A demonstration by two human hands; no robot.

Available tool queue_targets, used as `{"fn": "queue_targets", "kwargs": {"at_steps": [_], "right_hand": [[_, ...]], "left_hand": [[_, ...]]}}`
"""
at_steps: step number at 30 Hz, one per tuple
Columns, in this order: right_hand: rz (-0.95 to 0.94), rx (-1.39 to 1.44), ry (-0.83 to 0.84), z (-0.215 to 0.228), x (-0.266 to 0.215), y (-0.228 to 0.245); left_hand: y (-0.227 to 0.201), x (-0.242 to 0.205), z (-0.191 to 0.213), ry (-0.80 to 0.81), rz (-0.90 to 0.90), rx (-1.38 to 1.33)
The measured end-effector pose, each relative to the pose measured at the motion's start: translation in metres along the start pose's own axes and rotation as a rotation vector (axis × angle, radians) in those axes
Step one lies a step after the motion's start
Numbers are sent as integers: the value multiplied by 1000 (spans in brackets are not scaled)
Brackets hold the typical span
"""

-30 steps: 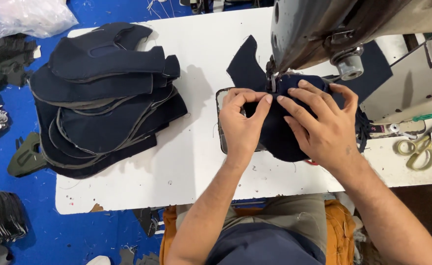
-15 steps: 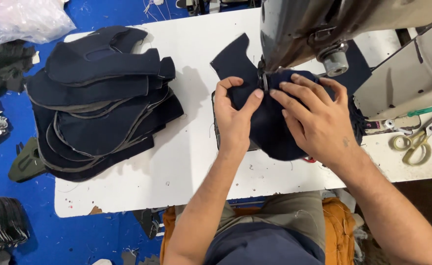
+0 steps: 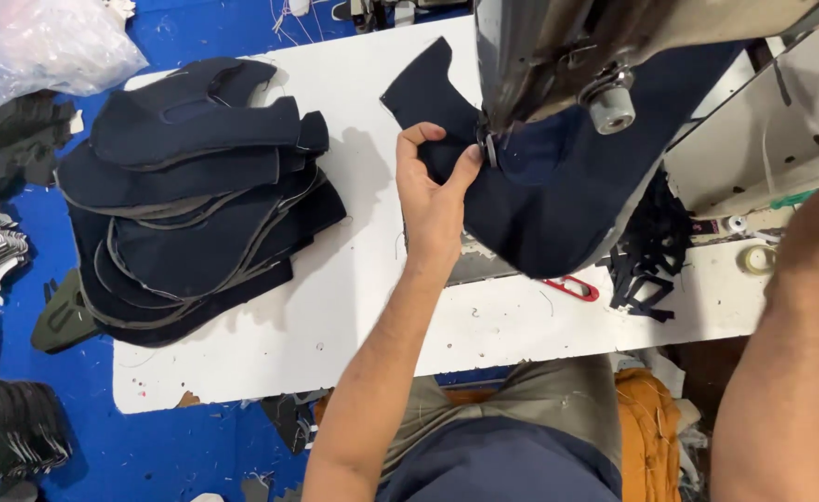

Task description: The person sews dark blue glove pieces using a sewing machine, repeatedly picking up fabric from a pile, aligning it under the needle, and guiding it through the machine. They also handle small fabric scraps and trim threads during the process.

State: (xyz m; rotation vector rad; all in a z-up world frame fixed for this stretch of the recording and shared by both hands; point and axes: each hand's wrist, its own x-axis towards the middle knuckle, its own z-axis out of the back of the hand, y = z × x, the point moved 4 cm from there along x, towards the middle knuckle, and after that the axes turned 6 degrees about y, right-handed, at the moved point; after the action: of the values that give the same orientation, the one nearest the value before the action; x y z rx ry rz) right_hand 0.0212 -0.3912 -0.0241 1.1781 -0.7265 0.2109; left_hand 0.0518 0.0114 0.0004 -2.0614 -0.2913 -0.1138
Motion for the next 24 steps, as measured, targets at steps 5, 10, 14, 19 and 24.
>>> {"fn": "queue_targets", "kwargs": {"at_steps": [5, 10, 14, 19, 24], "right_hand": [[59, -454, -86, 42, -31, -122], [297, -618, -9, 13, -16, 5], [105, -410, -17, -38, -39, 30], [-186, -605, 381, -115, -44, 10], [-108, -614, 385, -123, -51, 17]], "left_hand": [[-3, -10, 0, 47, 22, 54], [-1, -33, 11, 65, -14, 167], [10, -84, 45, 28, 25, 166], [35, -149, 93, -18, 139, 599], [28, -151, 87, 42, 111, 795]]}}
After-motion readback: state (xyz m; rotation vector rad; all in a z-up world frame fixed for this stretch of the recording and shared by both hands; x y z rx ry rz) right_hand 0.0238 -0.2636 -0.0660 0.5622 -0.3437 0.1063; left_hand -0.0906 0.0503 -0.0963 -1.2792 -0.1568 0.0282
